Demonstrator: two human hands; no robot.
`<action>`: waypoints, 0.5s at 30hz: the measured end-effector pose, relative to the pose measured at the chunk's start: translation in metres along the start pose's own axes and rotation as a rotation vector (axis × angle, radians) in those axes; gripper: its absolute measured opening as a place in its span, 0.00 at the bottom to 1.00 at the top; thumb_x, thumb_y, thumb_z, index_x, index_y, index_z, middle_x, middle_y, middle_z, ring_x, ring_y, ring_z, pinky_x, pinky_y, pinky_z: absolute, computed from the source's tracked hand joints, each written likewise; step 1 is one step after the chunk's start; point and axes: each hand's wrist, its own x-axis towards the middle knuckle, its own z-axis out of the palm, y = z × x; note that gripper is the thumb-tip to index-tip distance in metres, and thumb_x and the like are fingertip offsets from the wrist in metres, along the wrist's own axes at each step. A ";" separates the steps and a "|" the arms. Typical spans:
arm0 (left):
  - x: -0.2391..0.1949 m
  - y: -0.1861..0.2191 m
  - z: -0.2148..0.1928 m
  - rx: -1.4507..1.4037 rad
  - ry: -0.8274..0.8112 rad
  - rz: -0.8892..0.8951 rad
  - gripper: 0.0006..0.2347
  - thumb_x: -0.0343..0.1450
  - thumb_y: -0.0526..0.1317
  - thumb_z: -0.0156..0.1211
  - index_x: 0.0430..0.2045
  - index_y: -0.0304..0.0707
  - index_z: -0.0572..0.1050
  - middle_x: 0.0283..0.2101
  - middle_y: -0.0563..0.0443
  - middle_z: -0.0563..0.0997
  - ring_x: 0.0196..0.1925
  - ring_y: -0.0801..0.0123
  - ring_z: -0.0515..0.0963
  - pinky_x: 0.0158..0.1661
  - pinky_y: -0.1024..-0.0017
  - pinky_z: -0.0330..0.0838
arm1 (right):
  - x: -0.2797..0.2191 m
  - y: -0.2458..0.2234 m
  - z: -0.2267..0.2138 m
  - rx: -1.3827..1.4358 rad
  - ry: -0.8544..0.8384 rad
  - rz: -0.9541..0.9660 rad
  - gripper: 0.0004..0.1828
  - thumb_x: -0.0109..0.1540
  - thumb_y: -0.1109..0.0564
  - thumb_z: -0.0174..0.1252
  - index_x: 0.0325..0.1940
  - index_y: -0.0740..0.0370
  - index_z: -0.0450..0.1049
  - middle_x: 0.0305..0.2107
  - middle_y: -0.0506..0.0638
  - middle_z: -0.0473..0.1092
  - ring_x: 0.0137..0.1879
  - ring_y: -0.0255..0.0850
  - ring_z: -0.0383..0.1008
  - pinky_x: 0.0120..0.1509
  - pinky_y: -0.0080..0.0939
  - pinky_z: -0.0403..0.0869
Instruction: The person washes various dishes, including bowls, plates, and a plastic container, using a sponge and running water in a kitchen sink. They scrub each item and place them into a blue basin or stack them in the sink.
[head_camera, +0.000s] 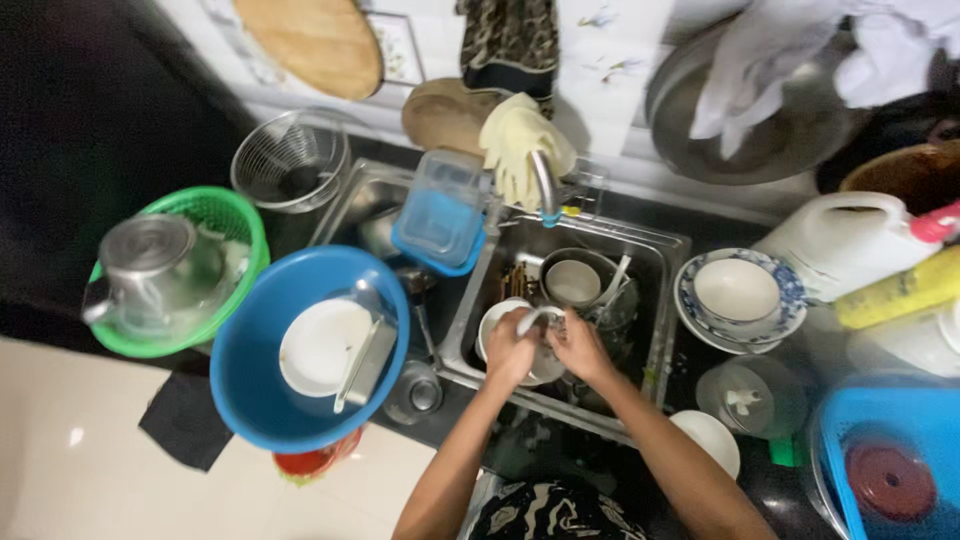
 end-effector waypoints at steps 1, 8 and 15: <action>0.002 -0.001 -0.001 -0.021 0.023 0.045 0.15 0.67 0.40 0.58 0.48 0.41 0.78 0.52 0.36 0.80 0.57 0.45 0.78 0.57 0.58 0.70 | 0.003 -0.001 -0.001 0.232 0.007 0.064 0.18 0.63 0.62 0.57 0.57 0.63 0.67 0.30 0.63 0.76 0.24 0.47 0.75 0.25 0.41 0.73; 0.004 0.002 -0.009 0.072 -0.225 -0.049 0.14 0.68 0.41 0.59 0.47 0.40 0.79 0.50 0.35 0.80 0.55 0.43 0.78 0.55 0.58 0.69 | 0.004 -0.005 0.000 -0.560 -0.103 -0.372 0.17 0.65 0.66 0.55 0.59 0.66 0.67 0.31 0.54 0.75 0.25 0.37 0.73 0.21 0.35 0.71; 0.007 0.020 -0.014 -0.081 -0.173 0.017 0.17 0.62 0.38 0.56 0.45 0.40 0.79 0.51 0.40 0.81 0.54 0.49 0.80 0.54 0.62 0.70 | 0.003 -0.010 -0.011 0.010 -0.081 -0.024 0.19 0.64 0.61 0.58 0.59 0.65 0.66 0.23 0.59 0.75 0.19 0.42 0.71 0.19 0.40 0.68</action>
